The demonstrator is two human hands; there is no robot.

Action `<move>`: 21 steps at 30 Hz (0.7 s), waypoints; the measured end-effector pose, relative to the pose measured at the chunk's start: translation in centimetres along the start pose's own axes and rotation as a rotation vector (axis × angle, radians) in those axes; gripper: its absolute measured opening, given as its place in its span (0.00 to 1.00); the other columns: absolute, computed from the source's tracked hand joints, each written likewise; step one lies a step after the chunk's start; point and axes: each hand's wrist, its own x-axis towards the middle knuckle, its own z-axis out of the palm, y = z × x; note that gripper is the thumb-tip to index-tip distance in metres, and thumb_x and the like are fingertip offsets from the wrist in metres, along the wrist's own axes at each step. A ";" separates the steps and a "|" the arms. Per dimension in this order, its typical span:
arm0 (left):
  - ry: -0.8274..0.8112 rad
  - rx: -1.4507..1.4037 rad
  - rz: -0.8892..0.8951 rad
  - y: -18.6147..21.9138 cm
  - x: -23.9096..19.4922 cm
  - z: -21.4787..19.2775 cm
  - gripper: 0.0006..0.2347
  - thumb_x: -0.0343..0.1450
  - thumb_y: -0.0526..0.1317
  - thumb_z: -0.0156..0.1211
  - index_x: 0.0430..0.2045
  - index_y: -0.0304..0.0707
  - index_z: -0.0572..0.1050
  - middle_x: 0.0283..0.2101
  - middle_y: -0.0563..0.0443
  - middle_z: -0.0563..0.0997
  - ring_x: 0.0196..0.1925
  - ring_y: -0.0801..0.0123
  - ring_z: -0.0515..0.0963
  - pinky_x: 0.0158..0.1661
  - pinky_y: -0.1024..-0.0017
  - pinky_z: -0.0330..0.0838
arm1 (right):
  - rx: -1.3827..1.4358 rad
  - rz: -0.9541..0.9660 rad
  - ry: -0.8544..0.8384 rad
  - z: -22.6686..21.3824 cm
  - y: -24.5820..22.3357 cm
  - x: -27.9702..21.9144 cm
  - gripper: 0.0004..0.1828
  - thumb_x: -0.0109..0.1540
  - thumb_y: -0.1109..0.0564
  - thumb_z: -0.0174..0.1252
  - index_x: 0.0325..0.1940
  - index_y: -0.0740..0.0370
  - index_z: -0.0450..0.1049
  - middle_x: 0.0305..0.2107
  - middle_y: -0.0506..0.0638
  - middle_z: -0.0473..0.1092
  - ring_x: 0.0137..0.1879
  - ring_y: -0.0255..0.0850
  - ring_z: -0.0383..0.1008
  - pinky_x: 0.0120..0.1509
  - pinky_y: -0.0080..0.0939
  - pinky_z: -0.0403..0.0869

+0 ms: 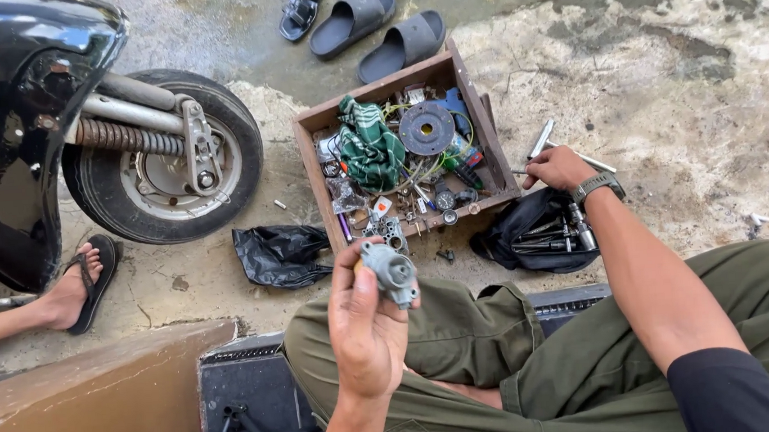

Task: The person sits on the ground and uses a small metal tool to clean or adjust a small grey and yellow motorcycle part. They repeatedly insert the tool into the part's openings and rotate it while holding the part in their left hand.

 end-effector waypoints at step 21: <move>0.140 -0.112 0.090 0.7 0.6 0.3 0.14 0.77 0.42 0.52 0.52 0.32 0.70 0.36 0.38 0.77 0.32 0.61 0.75 0.31 0.71 0.69 | -0.043 0.022 -0.044 0.4 -0.8 -0.7 0.17 0.67 0.53 0.52 0.52 0.64 0.81 0.32 0.46 0.82 0.20 0.30 0.49 0.25 0.33 0.58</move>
